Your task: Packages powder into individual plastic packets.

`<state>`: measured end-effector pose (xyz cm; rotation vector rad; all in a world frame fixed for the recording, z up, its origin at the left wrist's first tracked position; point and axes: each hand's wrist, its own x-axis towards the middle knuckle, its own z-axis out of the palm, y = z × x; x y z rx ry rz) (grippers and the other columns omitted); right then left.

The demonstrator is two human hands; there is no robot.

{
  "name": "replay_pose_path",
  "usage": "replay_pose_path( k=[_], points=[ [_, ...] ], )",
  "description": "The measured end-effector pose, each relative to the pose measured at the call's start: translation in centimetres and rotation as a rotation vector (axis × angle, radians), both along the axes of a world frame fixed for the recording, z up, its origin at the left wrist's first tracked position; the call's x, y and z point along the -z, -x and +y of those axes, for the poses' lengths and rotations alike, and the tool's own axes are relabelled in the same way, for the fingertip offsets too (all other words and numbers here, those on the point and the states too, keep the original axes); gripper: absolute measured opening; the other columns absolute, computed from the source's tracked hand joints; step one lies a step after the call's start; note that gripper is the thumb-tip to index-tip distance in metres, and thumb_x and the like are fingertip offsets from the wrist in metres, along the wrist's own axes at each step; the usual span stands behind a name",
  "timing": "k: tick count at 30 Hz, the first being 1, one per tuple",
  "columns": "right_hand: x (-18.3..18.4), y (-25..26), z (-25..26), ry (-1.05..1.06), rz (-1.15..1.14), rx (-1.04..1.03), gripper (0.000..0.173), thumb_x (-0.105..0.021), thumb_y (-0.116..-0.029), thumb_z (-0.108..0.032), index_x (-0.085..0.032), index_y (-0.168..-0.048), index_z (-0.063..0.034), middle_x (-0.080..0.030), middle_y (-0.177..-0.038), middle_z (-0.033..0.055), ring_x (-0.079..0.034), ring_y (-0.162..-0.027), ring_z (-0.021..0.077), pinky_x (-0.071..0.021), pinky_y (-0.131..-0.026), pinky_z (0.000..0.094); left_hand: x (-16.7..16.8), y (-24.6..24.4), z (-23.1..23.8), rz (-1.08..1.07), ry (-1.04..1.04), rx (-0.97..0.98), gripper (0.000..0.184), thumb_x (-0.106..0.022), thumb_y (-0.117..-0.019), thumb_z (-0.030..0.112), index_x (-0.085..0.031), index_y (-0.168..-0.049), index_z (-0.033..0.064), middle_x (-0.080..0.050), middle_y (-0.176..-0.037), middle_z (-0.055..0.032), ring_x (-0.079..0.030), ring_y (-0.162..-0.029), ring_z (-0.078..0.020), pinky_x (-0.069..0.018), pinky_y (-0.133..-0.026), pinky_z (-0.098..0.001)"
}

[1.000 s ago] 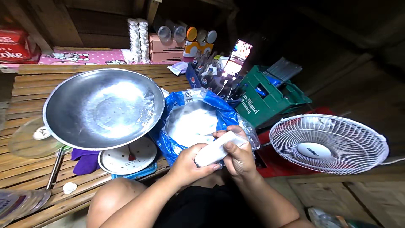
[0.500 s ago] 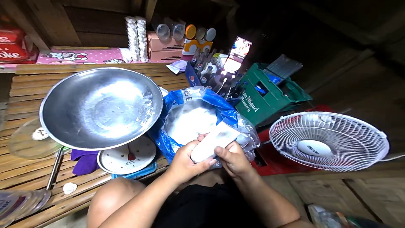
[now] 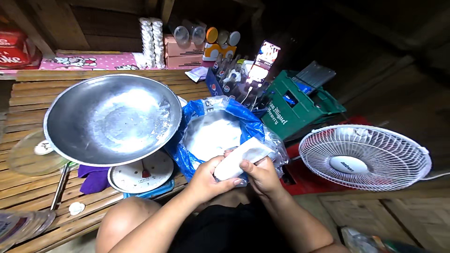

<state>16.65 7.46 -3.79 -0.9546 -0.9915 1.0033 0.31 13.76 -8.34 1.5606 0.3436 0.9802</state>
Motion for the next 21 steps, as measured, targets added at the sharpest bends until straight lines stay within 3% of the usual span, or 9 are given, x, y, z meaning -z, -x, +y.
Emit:
replay_pose_path(
  k=[6, 14, 21],
  points=[
    [0.9, 0.2, 0.0, 0.002, 0.055, -0.122, 0.063, -0.090, -0.0763, -0.018, -0.057, -0.125, 0.0020, -0.073, -0.117, 0.0115, -0.071, -0.106, 0.0196, -0.0595, -0.095, 0.0383, 0.1, -0.1, -0.2, -0.039, -0.017, -0.016, 0.048, -0.081, -0.0870, 0.031, -0.066, -0.115, -0.0046, -0.074, -0.103, -0.0001, -0.069, -0.096, 0.0010, -0.0587, -0.088, -0.0200],
    [1.0, 1.0, 0.1, 0.025, 0.197, -0.071, 0.055, -0.090, -0.0739, -0.010, -0.061, -0.118, 0.0029, -0.074, -0.112, 0.0152, -0.072, -0.104, 0.0223, -0.0597, -0.094, 0.0398, 0.4, -0.3, -0.2, -0.002, -0.013, -0.022, 0.045, -0.080, -0.0866, 0.032, -0.066, -0.111, -0.0031, -0.074, -0.098, 0.0002, -0.070, -0.091, 0.0007, -0.0589, -0.084, -0.0199],
    [0.9, 1.0, 0.1, -0.018, 0.153, -0.041, 0.044, -0.087, -0.0772, -0.006, -0.064, -0.114, 0.0024, -0.075, -0.107, 0.0145, -0.074, -0.100, 0.0213, -0.0606, -0.092, 0.0387, 0.3, -0.3, -0.2, 0.009, -0.028, 0.001, 0.052, -0.081, -0.0867, 0.032, -0.065, -0.119, -0.0056, -0.074, -0.108, -0.0028, -0.069, -0.100, 0.0001, -0.0577, -0.091, -0.0206]
  ],
)
